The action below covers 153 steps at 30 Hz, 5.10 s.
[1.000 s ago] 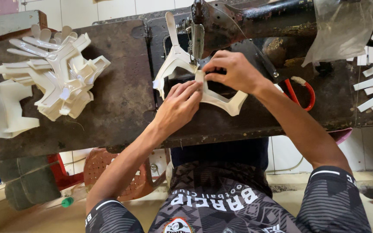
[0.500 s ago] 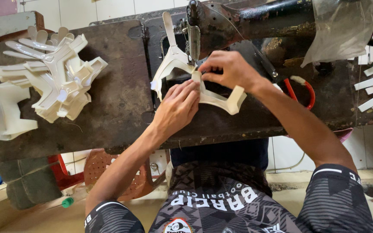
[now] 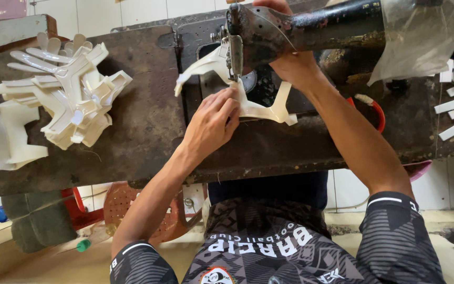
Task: The person sews white shoe upper components together on an industrial sewing machine, guiding the pieces under the needle by hand. They trim threads with scissors, stack finished pieces on the table, and pick up new components to repeat the stitching cycle.
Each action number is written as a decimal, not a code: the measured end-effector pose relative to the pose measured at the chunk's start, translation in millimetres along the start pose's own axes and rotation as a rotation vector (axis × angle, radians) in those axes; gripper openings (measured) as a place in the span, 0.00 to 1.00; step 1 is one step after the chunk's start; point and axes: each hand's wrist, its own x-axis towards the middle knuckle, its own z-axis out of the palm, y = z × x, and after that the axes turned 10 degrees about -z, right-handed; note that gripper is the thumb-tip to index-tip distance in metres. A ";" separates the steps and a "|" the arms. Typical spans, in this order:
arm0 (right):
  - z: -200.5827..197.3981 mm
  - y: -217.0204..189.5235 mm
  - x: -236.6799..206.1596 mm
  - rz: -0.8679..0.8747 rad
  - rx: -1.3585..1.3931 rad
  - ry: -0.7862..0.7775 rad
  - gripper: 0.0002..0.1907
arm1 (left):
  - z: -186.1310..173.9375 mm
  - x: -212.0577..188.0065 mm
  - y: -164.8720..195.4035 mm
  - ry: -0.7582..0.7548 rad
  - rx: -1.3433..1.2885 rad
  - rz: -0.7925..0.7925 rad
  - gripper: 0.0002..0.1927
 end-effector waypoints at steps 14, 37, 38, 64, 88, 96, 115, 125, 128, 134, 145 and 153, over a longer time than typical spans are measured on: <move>31.1 -77.7 -39.8 0.298 -0.603 -0.099 0.13 | -9.5 -5.4 -9.0 0.005 0.007 0.005 0.07; 37.8 -194.0 -125.3 0.496 -1.433 -0.073 0.28 | -9.8 7.3 -7.8 0.066 0.050 -0.048 0.08; 38.5 -196.9 -124.5 0.542 -1.390 -0.043 0.29 | -8.9 5.8 -8.1 0.061 0.064 -0.053 0.08; 43.2 -132.4 -16.4 0.519 -1.382 -0.644 0.38 | -17.7 89.8 -56.6 0.371 0.270 -0.020 0.16; 153.5 -191.5 -130.0 0.354 -1.507 -0.084 0.28 | -187.2 -125.5 21.8 0.793 0.022 -0.480 0.16; 202.5 -226.4 -146.1 0.198 -1.474 -0.005 0.24 | -324.3 -175.9 29.5 0.775 -0.148 -0.503 0.25; 193.7 -209.1 -119.3 0.179 -1.616 -0.001 0.24 | -352.5 -169.7 -55.6 0.890 0.300 -0.584 0.09; 162.6 -226.6 -142.7 0.119 -1.657 -0.026 0.21 | -212.0 -152.8 75.3 0.486 0.110 -0.200 0.04; 168.5 -238.3 -135.1 0.131 -1.734 -0.044 0.22 | -182.4 -136.9 77.4 0.410 0.058 -0.165 0.05; 197.4 -251.1 -100.0 0.011 -1.672 -0.051 0.17 | -121.3 -83.8 59.3 0.262 0.144 0.051 0.16; 166.3 -130.2 7.2 0.512 -0.667 -0.063 0.17 | -93.3 -46.9 -12.3 0.239 -0.038 0.008 0.21; 174.0 -82.4 4.1 0.370 -0.857 -0.104 0.13 | -94.0 -46.4 -35.4 0.267 0.005 0.113 0.22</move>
